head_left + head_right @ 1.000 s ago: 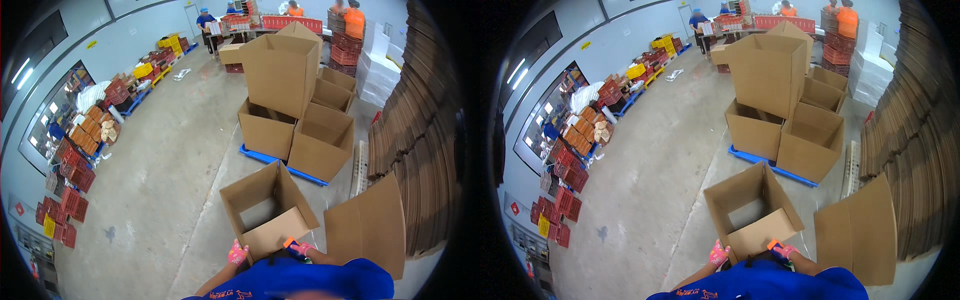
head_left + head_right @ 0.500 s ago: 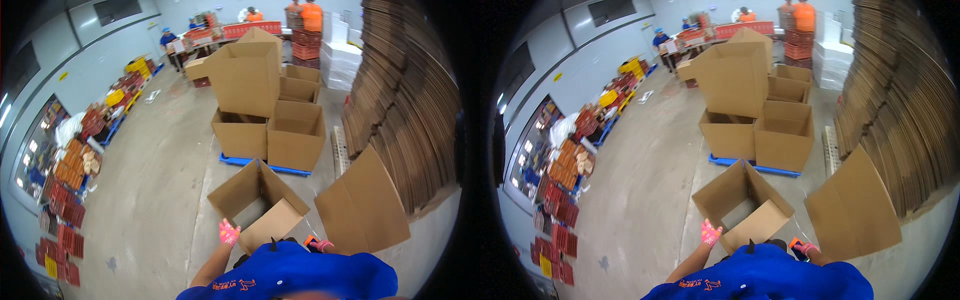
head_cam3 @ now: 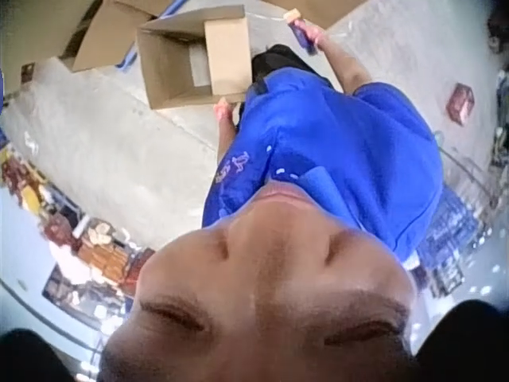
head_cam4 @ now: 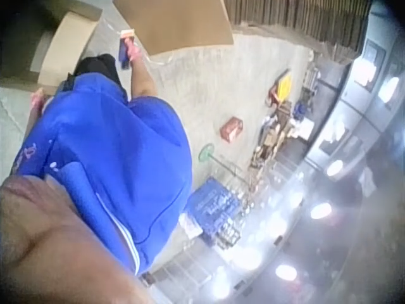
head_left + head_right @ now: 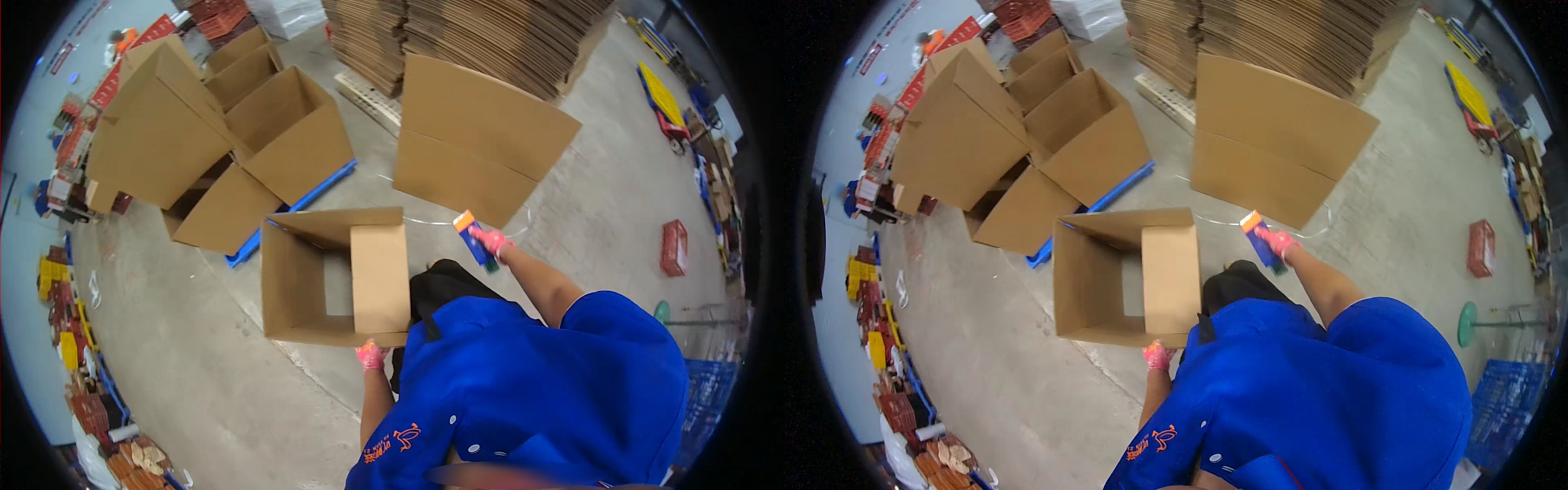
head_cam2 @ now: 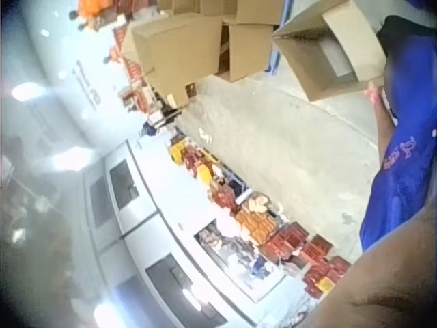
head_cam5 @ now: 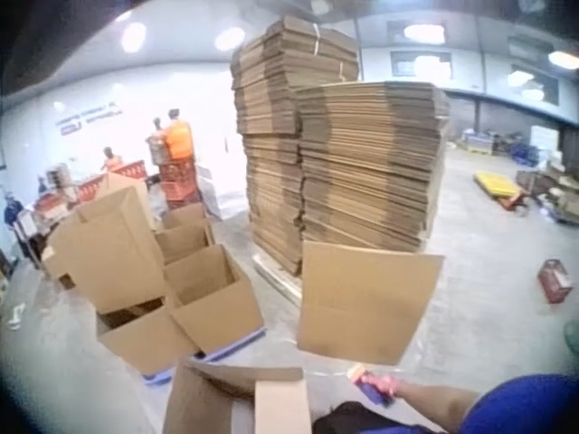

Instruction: Assembling and taping cardboard boxes in a warehouse setting.

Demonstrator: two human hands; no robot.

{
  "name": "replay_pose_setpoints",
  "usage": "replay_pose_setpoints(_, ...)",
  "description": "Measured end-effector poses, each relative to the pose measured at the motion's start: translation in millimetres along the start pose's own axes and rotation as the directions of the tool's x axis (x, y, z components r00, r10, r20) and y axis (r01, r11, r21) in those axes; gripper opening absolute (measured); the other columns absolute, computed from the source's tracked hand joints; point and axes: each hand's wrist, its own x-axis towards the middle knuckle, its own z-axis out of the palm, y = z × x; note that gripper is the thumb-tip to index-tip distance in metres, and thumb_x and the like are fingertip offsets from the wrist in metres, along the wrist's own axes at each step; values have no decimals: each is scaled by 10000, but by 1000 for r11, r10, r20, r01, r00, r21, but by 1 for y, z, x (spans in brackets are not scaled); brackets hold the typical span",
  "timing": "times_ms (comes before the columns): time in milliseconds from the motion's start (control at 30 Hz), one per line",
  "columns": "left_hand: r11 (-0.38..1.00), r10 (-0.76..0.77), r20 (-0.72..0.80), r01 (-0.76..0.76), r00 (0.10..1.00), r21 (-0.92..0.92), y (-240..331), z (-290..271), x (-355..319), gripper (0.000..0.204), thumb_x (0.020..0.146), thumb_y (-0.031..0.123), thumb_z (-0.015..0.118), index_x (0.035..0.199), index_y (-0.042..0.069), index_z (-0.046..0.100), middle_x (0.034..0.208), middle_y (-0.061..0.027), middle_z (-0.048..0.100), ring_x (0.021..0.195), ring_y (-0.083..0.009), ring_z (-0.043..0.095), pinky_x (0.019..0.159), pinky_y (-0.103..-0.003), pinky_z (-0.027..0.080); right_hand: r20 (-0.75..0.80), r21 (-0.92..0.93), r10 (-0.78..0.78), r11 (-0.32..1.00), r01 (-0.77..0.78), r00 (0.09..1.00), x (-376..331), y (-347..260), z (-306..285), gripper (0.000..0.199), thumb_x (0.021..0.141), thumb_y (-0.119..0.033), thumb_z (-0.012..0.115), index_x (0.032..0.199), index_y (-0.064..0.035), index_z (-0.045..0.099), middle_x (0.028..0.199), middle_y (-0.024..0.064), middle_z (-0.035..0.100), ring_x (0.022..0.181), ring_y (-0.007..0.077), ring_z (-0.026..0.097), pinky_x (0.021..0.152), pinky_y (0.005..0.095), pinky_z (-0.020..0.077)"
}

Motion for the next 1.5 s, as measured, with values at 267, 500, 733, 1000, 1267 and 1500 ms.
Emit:
replay_pose_setpoints(267, 993, 99, 152, -109, 983, 54, -29, -20, -66, 413, 864, 201, 572, 1195, -2, 432, 1113, -172, 571, 993, -304, 597, 796, -405, 536, 227, 99, -317, 948, 302, 921, -50, -91, 7, 640, 758, -565, 660, 1020, 12, 572, 892, 70, 610, 797, 140, 556, 717, 289, 458)
replay_pose_setpoints(500, 771, 249, -85, -144, 965, 620, -48, 21, -104, 554, 813, 109, 537, 1329, 46, 345, 1114, -209, 608, 990, -341, 609, 806, -429, 490, 598, 211, -514, 841, 498, 616, -88, -204, 129, 459, 846, -468, 617, 999, -37, 576, 855, 17, 570, 762, 83, 504, 703, 249, 432)
replay_pose_setpoints(733, 710, 323, -278, -37, 905, 703, -21, 65, -100, 573, 818, 203, 507, 1359, 92, 358, 855, -237, 644, 810, -386, 631, 703, -471, 490, 545, 297, -716, 651, 698, 436, -92, -341, 303, 697, 753, -626, 615, 1032, 12, 575, 971, 91, 586, 929, 177, 509, 858, 333, 398)
replay_pose_setpoints(1000, 770, 252, -394, 63, 884, 635, -16, 96, -112, 532, 834, 191, 486, 1347, 86, 387, 837, -213, 648, 758, -361, 636, 658, -452, 490, 742, 123, -327, 925, 360, 585, -11, -305, 330, 695, 741, -615, 640, 1059, 3, 617, 948, 79, 633, 863, 190, 583, 824, 343, 450)
replay_pose_setpoints(1267, 809, 235, -382, 38, 894, 587, -8, 102, -110, 568, 830, 165, 497, 1373, 95, 347, 900, -202, 643, 789, -362, 631, 687, -451, 490, 370, 74, -205, 979, 191, 906, 31, -120, 286, 671, 760, -598, 639, 1007, 23, 585, 893, 65, 581, 805, 165, 543, 783, 327, 447)
replay_pose_setpoints(1500, 809, 180, -452, 130, 874, 573, 0, 154, -98, 769, 792, 145, 573, 1425, 11, 157, 1365, -263, 372, 1090, -397, 529, 843, -424, 474, 598, -15, -329, 907, 421, 731, 14, -124, 272, 458, 810, -459, 655, 919, -25, 558, 767, 7, 533, 712, 111, 475, 688, 258, 412)
